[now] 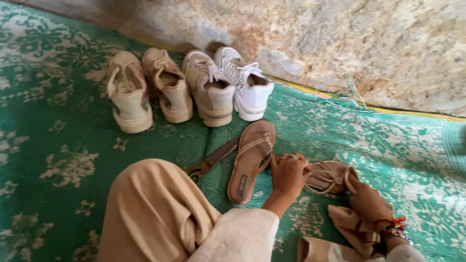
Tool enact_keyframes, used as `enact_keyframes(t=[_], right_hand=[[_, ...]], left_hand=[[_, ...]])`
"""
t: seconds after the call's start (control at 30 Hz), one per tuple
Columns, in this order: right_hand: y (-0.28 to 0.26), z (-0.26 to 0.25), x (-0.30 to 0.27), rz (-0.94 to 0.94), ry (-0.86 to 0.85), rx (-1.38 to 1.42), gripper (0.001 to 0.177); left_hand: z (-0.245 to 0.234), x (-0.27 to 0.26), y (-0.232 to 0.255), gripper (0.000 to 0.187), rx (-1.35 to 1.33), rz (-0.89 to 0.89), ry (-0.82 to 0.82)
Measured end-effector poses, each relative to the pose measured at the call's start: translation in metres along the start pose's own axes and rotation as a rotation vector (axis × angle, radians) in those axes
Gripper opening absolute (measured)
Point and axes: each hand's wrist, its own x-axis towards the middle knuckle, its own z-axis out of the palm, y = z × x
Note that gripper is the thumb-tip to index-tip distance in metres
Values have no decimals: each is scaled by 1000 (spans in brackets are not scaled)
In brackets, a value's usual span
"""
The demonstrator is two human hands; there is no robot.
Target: The person sits on a green mat and uses a cloth to wipe the straps and soles of a pair of beige sandals. They turn the sandals over to clean different surfaces and continue wiping until the clip ends.
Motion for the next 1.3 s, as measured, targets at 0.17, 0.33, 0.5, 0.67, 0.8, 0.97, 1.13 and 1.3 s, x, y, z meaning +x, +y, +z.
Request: enact_keyframes(t=[0.17,0.33,0.5,0.67,0.8,0.97,1.13,1.3], right_hand=[[4,-2,23,-16,37,46,75],[0,5,10,49,0,36,61],[-7,9,-21,-23,-12,4,78],[-10,1,-35,3,-18,76,65],[-5,-8,-15,-17,29,127,61],[-12,-13,30,-197,6,-6,75],[-12,-13,52,-127,-28,58,75],[-10,-6,30,-256,76,79,94]], left_hand=[[3,1,2,10,19,-23,-6],[5,-1,0,10,33,-10,13],[7,-2,-1,7,-38,22,74],[5,-4,-2,7,-54,18,60],[4,-2,2,6,-34,-10,34],[-1,1,6,6,-11,-28,13],[-3,1,7,6,4,-16,-2],[-6,6,7,7,-8,0,12]])
